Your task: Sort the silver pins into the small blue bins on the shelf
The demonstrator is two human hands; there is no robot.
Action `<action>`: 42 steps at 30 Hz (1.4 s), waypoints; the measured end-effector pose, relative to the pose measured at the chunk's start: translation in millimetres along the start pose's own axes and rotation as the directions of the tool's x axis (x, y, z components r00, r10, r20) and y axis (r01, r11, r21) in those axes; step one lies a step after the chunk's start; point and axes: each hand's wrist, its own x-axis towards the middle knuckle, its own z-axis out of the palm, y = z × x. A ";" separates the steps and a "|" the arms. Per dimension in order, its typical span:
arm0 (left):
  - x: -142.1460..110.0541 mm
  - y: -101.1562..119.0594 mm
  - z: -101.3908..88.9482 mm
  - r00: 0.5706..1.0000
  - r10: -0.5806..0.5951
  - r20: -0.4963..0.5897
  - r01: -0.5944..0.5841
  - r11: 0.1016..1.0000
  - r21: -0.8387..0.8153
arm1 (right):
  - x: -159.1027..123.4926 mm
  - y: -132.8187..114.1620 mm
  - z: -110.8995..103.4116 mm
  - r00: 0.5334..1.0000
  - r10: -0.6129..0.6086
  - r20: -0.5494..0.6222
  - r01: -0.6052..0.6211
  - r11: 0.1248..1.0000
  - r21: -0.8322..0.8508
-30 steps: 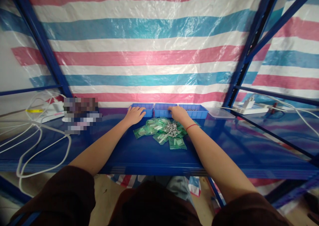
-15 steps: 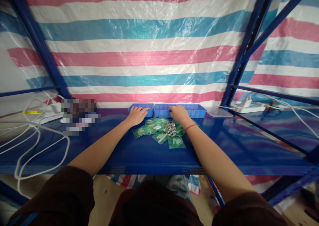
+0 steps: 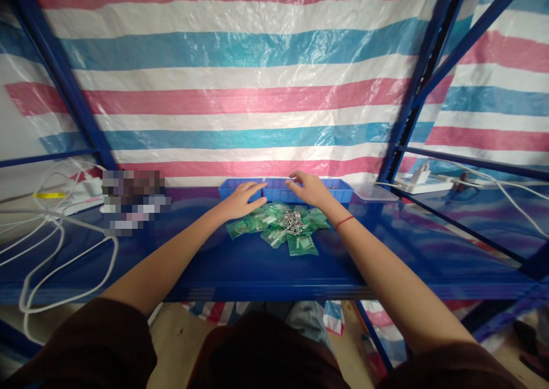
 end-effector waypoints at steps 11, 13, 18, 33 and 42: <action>-9.8 29.6 13.3 0.895 0.057 0.442 0.016 0.987 -0.159 | -54.8 -8.4 32.9 0.973 -0.186 0.138 0.193 0.980 -0.045; -10.0 29.5 11.9 0.896 0.057 0.440 0.018 0.986 -0.166 | -52.0 -7.1 27.6 0.976 -0.190 0.104 0.193 0.981 -0.013; -10.8 30.7 9.5 0.898 0.054 0.438 0.026 0.984 -0.175 | -52.3 -0.9 7.2 0.955 -0.194 0.222 0.218 0.972 -0.088; -12.0 28.5 13.8 0.917 0.045 0.396 0.046 0.975 -0.218 | 2.8 -4.0 8.7 0.953 -0.024 0.301 -0.037 0.980 0.195; -15.0 29.5 12.7 0.934 0.061 0.352 0.012 0.979 -0.202 | 7.5 24.9 -15.9 0.996 0.088 0.033 -0.094 0.962 0.256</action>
